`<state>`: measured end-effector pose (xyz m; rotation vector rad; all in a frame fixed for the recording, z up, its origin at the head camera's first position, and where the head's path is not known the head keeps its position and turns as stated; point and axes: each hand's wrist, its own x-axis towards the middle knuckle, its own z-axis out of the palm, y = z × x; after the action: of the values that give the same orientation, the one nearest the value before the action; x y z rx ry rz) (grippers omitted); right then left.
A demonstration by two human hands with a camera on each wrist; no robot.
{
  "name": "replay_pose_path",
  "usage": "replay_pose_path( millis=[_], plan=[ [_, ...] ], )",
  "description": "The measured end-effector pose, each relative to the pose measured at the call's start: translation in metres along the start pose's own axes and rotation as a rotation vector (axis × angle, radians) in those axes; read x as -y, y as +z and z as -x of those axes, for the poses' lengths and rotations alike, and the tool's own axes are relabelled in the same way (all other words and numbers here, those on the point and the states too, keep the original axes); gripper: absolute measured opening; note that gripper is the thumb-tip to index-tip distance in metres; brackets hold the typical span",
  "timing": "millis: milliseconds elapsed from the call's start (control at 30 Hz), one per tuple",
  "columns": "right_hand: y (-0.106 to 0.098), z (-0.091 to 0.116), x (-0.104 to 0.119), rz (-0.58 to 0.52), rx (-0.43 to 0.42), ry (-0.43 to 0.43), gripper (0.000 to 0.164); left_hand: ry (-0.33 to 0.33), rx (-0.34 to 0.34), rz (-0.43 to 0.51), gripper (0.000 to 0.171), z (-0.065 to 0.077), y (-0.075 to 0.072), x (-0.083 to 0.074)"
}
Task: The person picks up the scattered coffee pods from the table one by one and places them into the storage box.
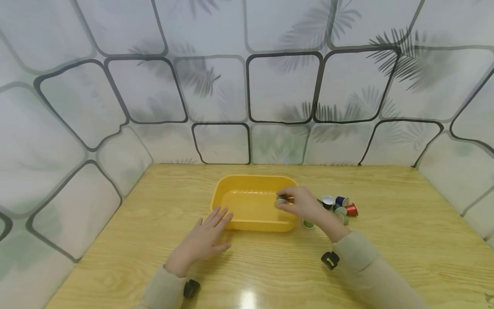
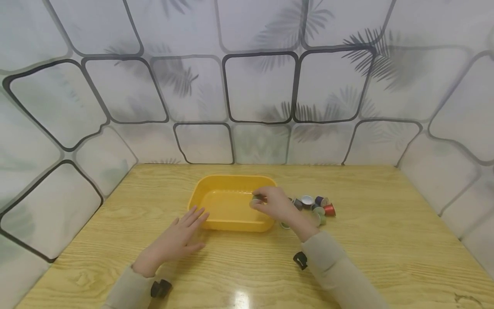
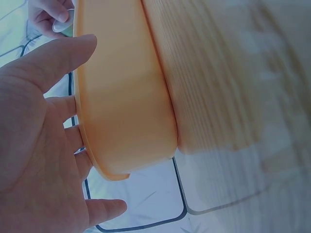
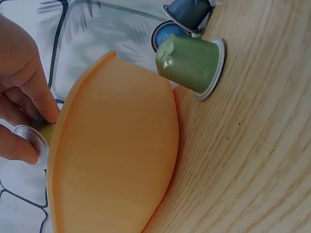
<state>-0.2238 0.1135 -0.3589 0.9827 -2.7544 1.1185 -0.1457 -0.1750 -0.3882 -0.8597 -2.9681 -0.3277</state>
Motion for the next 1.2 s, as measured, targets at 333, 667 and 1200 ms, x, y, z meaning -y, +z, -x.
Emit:
replay_pose_path(
  millis=[333,667,1200],
  plan=[
    [0.0014,0.0002,0.0,-0.009,0.021,0.014,0.034,-0.014,0.012,0.022,0.072,0.0003,0.0003,-0.0005],
    [0.0017,0.0,0.0047,0.01,0.028,0.039,0.034,-0.007,-0.001,0.015,0.072,0.0002,0.0002,-0.0006],
    [0.0008,0.0018,0.0044,0.02,0.04,0.055,0.034,0.002,-0.012,0.018,0.071,0.0004,0.0001,-0.0004]
  ],
)
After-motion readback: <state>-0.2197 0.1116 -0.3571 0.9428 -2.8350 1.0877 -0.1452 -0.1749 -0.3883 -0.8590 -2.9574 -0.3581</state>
